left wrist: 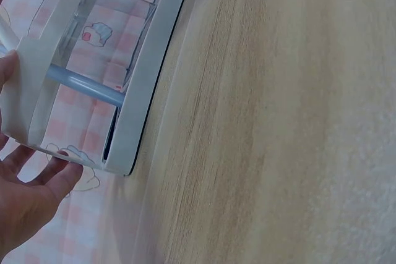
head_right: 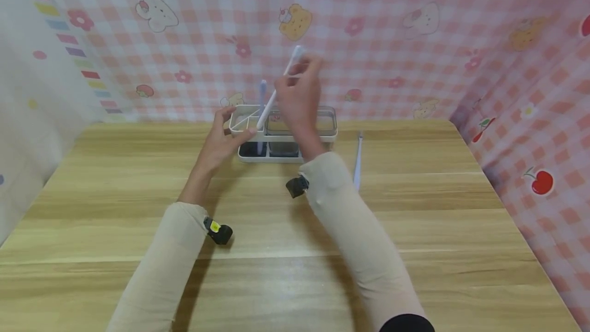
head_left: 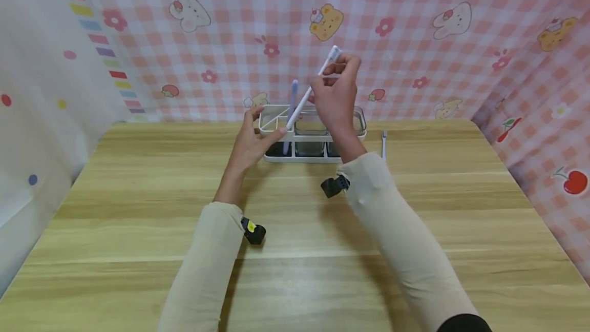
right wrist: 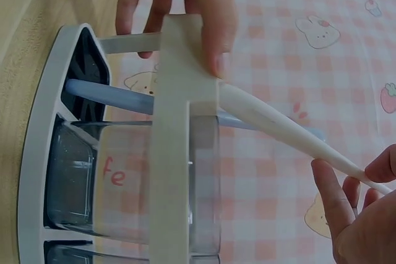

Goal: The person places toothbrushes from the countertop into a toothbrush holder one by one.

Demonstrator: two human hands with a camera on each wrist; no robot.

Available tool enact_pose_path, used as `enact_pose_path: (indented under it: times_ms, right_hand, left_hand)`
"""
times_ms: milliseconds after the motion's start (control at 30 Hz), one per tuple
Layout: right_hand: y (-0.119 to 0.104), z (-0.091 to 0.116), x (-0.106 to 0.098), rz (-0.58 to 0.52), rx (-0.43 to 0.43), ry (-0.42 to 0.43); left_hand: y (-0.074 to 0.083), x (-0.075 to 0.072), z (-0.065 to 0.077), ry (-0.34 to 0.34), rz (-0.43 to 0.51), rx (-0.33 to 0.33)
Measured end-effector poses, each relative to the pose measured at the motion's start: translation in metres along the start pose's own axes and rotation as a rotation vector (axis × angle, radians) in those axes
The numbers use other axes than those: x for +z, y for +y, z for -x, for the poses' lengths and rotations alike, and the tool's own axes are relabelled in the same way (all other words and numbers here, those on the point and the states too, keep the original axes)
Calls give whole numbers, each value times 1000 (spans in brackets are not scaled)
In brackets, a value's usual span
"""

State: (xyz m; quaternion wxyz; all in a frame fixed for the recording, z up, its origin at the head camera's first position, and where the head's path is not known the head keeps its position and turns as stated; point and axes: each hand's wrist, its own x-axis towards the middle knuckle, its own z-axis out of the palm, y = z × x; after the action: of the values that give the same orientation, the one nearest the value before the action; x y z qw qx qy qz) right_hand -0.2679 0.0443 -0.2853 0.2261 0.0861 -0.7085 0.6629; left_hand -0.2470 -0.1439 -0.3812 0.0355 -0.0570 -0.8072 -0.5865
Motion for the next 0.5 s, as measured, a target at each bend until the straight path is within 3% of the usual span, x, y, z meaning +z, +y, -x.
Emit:
enact_pose_path:
  times_ms: [500]
  right_hand:
    - [12,9,14,42,-3,-38]
  left_hand:
    - [-1,0,-1,6,12,4]
